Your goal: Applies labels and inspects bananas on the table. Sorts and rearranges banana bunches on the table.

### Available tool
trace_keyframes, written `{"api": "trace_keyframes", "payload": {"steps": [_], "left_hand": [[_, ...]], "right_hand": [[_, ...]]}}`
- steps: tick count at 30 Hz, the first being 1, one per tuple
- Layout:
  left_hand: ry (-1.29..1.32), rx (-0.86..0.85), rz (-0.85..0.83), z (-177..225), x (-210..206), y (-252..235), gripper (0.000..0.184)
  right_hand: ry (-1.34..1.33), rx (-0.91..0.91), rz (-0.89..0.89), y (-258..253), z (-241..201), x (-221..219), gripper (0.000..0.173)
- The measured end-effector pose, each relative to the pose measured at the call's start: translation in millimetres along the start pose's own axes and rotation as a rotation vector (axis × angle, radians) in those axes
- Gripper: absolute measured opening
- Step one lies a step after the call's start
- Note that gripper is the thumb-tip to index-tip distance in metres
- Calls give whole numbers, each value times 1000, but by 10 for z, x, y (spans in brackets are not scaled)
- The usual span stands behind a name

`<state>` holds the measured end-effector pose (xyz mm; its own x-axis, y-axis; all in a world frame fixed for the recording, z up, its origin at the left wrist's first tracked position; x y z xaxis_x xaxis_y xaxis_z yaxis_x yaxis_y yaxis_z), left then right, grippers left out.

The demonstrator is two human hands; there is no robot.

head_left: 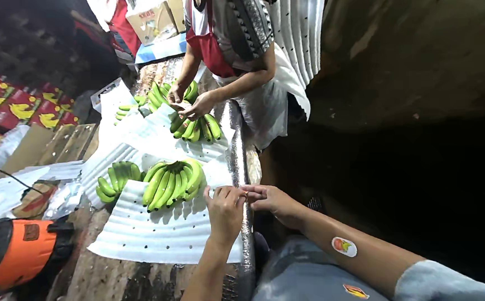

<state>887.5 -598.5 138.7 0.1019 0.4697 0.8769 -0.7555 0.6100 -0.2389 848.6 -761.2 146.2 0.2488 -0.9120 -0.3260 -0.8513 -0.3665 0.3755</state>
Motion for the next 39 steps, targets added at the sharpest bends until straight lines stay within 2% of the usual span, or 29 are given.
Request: {"api": "trace_keyframes", "payload": {"steps": [4,7,9,11,13,15,17,20,22,26,29,31,34,36,38,39], "left_hand": [[-64,-101,173,-195,-32,59,13],[-33,-217,249,-325,-54,113,14],[131,-262,209,-407,-9,151,12],[438,-226,82,-551,180,155,9],[554,-36,2,-958,503,71,7],[357,282,-162,-1559,843,-74,16],[95,588,-434,-2172,1018,-213,24],[-149,772,-688,-2821,918,-246,29],[-230,819,-761,-2928,868,-308,31],[-305,853,-720,-3004,792,-409,36],[-379,845,-642,-2972,773,-472,36],[-285,673,-567,-2704,791,-525,30],[181,272,-350,-1960,744,-468,20],[417,24,-313,-1430,624,-318,18],[326,-98,-280,-1055,503,-164,18],[225,-135,-205,-961,440,-110,15]], "right_hand": [[-284,-42,-22,-89,-11,-97,40],[-477,-79,52,-143,-43,-170,26],[-484,-47,177,-225,-53,-214,23],[-442,49,334,-307,-26,-169,18],[-458,88,452,-383,0,-46,18],[-476,73,470,-405,-9,40,27],[-448,39,403,-403,-27,45,37],[-315,-23,280,-413,-54,-18,36],[-194,-16,235,-452,-86,-55,30],[-12,78,309,-544,-64,-106,18],[-50,104,326,-589,-89,-183,25],[-54,96,314,-622,-89,-239,31],[-67,54,284,-699,-68,-346,40],[-60,20,240,-730,-52,-425,47],[-55,-11,216,-734,-68,-512,49],[-74,-24,210,-731,-77,-545,49]]}}
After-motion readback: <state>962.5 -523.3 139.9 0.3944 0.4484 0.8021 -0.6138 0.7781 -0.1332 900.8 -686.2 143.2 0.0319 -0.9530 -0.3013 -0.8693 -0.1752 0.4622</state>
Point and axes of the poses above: each hand's wrist, its own y-axis away from the middle knuckle, its own x-axis out of the back of the hand, z = x × y, the point moved 1 cm from there along -y, towards the middle knuckle, and after that the axes turned 13 degrees about -z, right-handed, at the moved point
